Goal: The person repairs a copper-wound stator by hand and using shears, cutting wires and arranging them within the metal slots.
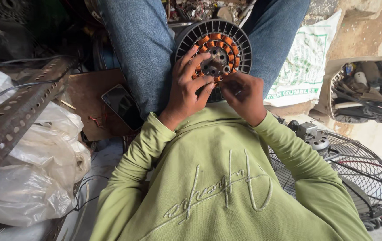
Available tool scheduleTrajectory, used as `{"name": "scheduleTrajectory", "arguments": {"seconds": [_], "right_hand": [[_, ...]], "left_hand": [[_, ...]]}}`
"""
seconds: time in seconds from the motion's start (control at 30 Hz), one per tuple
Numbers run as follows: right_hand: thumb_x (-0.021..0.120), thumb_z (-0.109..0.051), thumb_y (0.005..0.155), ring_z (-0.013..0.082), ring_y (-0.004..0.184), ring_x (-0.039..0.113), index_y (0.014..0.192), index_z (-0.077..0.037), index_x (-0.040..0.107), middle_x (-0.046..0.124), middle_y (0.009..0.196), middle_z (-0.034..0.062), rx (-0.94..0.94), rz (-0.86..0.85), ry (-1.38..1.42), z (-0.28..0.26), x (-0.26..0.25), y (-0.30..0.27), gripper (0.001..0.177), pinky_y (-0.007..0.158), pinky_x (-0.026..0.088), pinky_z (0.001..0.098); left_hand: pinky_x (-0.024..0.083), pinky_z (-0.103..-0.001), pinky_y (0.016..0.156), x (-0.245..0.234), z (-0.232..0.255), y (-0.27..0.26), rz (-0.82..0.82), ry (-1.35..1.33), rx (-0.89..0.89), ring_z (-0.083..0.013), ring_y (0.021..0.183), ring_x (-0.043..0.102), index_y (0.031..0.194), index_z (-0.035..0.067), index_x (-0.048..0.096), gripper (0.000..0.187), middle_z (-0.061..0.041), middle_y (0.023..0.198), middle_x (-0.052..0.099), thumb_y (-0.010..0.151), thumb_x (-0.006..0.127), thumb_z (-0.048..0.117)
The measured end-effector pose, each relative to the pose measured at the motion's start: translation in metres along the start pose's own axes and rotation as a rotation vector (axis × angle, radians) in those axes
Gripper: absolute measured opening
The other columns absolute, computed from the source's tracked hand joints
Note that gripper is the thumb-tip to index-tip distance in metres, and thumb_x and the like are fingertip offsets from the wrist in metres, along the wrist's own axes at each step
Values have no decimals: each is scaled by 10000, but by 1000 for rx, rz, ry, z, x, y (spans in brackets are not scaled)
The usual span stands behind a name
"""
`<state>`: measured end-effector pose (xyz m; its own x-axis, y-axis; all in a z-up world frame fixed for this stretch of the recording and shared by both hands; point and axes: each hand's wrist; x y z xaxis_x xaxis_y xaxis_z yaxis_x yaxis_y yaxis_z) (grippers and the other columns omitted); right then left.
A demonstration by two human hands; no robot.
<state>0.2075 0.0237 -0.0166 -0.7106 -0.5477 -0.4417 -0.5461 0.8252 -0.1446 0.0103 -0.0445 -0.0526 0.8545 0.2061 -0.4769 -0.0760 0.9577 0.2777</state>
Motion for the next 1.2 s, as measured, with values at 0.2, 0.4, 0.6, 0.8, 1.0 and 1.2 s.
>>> {"name": "scheduleTrajectory", "arguments": {"seconds": [0.2, 0.4, 0.6, 0.8, 1.0, 1.2], "right_hand": [[748, 24, 852, 76, 698, 690, 947, 6, 699, 741, 819, 68, 54, 34, -98, 1, 8, -4, 108, 639, 533, 226], [748, 28, 846, 49, 726, 682, 952, 8, 703, 725, 824, 45, 53, 28, -86, -1, 8, -3, 117, 672, 546, 215], [725, 52, 898, 70, 687, 643, 973, 22, 712, 722, 808, 48, 71, -4, -63, -2, 1, -3, 82, 632, 512, 232], [696, 5, 1003, 133, 770, 683, 1032, 5, 642, 723, 968, 86, 210, 60, 713, -21, 0, -13, 61, 632, 523, 270], [706, 10, 1010, 147, 871, 626, 1038, 30, 667, 667, 1029, 98, 182, -40, 1024, -33, 11, -19, 52, 756, 512, 291], [707, -51, 1014, 145, 802, 646, 1042, 39, 694, 704, 937, 100, 275, -168, 1197, -14, -10, -19, 95, 727, 529, 287]], "left_hand": [[314, -549, 1244, 1, -4, -1, -15, 17, 18, -411, 1502, 353, 977, 64, 756, 135, -134, 1501, 506, 894, 788, 166], [319, -539, 1246, 3, -6, -3, -22, 0, 1, -385, 1521, 334, 995, 69, 765, 130, -123, 1507, 505, 905, 788, 161], [384, -496, 1179, -3, 3, -4, 75, -1, 4, -373, 1432, 452, 1016, 56, 736, 124, -137, 1424, 557, 928, 763, 139], [512, -335, 697, -7, 34, -15, 85, -353, -210, -203, 779, 684, 983, 20, 672, 169, -83, 975, 671, 982, 737, 176], [540, -340, 728, -8, 56, -11, 159, -394, -138, -228, 827, 670, 1053, 2, 616, 134, -105, 981, 639, 1060, 632, 135], [510, -361, 738, -16, 74, -7, 49, -396, -138, -256, 824, 644, 1052, -12, 593, 92, -133, 940, 601, 1053, 612, 78]]}}
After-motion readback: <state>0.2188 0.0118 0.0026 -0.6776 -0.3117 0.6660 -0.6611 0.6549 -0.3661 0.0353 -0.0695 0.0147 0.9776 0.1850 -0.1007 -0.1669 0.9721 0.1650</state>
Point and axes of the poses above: each hand's wrist, its own y-axis towards the middle knuckle, its own x-axis out of the palm, z = x × y
